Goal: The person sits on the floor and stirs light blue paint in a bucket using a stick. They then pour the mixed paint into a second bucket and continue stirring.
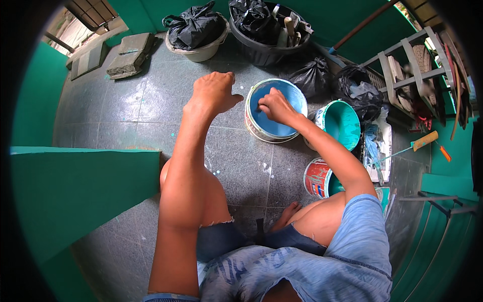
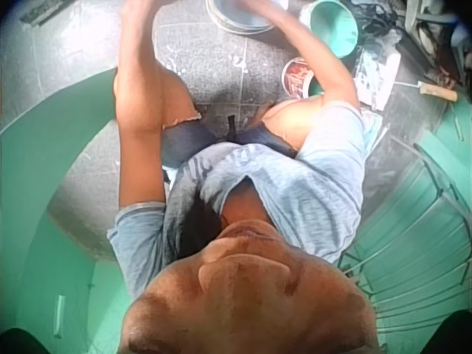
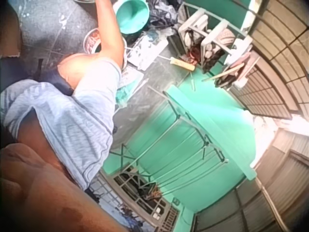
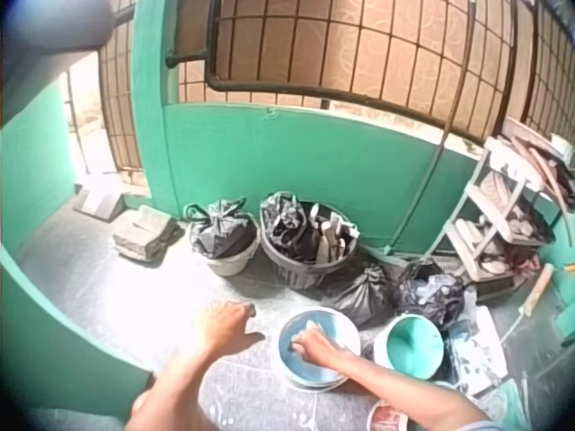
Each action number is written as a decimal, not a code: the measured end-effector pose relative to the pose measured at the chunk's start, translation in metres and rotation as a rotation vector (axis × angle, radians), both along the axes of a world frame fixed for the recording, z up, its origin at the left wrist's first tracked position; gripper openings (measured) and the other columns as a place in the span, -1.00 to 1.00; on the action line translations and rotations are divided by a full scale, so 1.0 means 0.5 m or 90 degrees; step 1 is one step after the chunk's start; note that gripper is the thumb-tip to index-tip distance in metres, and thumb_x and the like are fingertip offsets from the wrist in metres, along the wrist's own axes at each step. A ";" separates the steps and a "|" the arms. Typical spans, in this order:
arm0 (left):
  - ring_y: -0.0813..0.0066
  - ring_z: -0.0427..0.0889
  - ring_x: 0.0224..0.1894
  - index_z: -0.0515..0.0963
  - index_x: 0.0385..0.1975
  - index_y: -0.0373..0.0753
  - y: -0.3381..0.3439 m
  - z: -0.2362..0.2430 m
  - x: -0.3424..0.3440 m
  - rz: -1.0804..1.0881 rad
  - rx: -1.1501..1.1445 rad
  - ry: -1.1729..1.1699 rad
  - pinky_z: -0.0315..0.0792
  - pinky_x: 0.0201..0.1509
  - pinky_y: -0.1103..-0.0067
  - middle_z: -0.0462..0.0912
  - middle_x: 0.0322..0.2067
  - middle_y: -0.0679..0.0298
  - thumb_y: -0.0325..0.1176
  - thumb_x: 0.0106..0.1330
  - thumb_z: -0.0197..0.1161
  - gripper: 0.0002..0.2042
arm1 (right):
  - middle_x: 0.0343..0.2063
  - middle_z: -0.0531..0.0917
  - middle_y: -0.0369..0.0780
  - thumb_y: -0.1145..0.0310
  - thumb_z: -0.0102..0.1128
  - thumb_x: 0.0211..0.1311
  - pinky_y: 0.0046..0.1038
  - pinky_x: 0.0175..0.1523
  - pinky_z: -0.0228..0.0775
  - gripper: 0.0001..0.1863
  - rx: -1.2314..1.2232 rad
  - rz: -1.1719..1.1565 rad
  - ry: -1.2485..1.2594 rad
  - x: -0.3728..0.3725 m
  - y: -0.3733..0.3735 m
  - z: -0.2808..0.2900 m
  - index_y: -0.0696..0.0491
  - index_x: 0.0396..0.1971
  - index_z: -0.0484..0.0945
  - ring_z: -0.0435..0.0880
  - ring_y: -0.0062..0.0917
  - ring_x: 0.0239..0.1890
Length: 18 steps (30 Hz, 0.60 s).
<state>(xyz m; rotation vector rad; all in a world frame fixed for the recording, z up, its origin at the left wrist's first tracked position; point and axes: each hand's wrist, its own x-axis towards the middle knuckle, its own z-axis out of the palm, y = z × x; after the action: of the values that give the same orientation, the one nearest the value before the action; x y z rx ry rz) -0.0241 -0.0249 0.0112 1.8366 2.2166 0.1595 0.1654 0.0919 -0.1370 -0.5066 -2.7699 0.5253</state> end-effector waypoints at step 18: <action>0.21 0.56 -0.10 0.49 -0.10 -0.22 0.006 0.012 0.015 -0.001 -0.071 0.004 0.41 -0.02 0.41 0.63 -0.33 0.15 -0.06 0.09 0.33 -0.54 | -0.53 0.60 -0.03 0.48 0.19 0.00 -0.25 -0.05 0.33 -0.93 -0.111 -0.001 -0.180 0.024 -0.004 0.008 0.13 -0.56 0.62 0.49 -0.11 -0.22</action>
<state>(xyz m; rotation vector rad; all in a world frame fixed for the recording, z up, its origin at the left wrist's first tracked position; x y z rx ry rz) -0.0164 -0.0221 0.0169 1.7822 2.1805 0.0291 0.1772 0.0898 -0.1328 -0.6690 -3.0046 0.7520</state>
